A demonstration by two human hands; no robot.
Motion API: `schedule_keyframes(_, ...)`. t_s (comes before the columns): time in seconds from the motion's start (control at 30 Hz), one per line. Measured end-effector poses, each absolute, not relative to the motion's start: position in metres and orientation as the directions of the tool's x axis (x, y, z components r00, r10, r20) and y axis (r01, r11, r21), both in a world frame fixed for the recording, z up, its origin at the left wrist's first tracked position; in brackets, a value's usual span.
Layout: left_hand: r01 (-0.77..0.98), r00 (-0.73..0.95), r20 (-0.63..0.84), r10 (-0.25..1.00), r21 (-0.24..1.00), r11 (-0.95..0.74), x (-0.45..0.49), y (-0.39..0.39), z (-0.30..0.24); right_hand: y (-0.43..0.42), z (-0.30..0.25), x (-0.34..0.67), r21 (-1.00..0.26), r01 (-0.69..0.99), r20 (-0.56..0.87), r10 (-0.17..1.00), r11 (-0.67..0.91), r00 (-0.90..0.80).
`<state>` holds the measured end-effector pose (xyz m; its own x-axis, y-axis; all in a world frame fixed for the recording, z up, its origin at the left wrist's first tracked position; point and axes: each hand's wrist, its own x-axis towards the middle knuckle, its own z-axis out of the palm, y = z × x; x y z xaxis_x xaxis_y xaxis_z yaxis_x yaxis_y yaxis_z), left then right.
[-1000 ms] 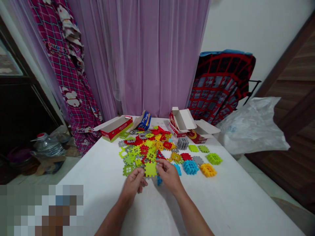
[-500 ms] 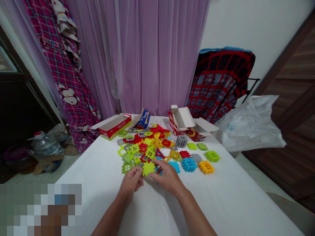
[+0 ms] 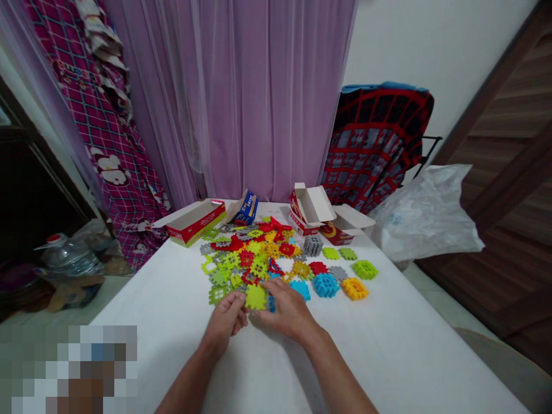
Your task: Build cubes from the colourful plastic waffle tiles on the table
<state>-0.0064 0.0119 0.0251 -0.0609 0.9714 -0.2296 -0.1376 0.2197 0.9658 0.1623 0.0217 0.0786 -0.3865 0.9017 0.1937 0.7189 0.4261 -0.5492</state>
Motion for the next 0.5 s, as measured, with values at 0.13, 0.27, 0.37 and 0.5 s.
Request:
schedule_keyframes(0.13, -0.128, -0.048, -0.222, 0.974, 0.968, 0.214, -0.0051, 0.0103, 0.0277, 0.0227, 0.0758, 0.1637, -0.540, 0.717, 0.199, 0.895, 0.440, -0.399)
schedule_keyframes(0.27, -0.108, -0.043, -0.214, 0.976, 0.972, 0.208, -0.0047, 0.0105, 0.0281, 0.0222, 0.0778, 0.1633, -0.528, 0.727, 0.190, 0.895, 0.440, -0.404)
schedule_keyframes(0.37, -0.078, -0.024, -0.204, 0.979, 0.976, 0.202, -0.0048, 0.0108, 0.0270, 0.0219, 0.0798, 0.1629, -0.525, 0.730, 0.186, 0.896, 0.437, -0.403)
schedule_keyframes(0.5, -0.069, -0.006, -0.195, 0.981, 0.979, 0.194, -0.0042, 0.0102, 0.0271, 0.0230, 0.0790, 0.1651, -0.518, 0.718, 0.208, 0.882, 0.466, -0.422)
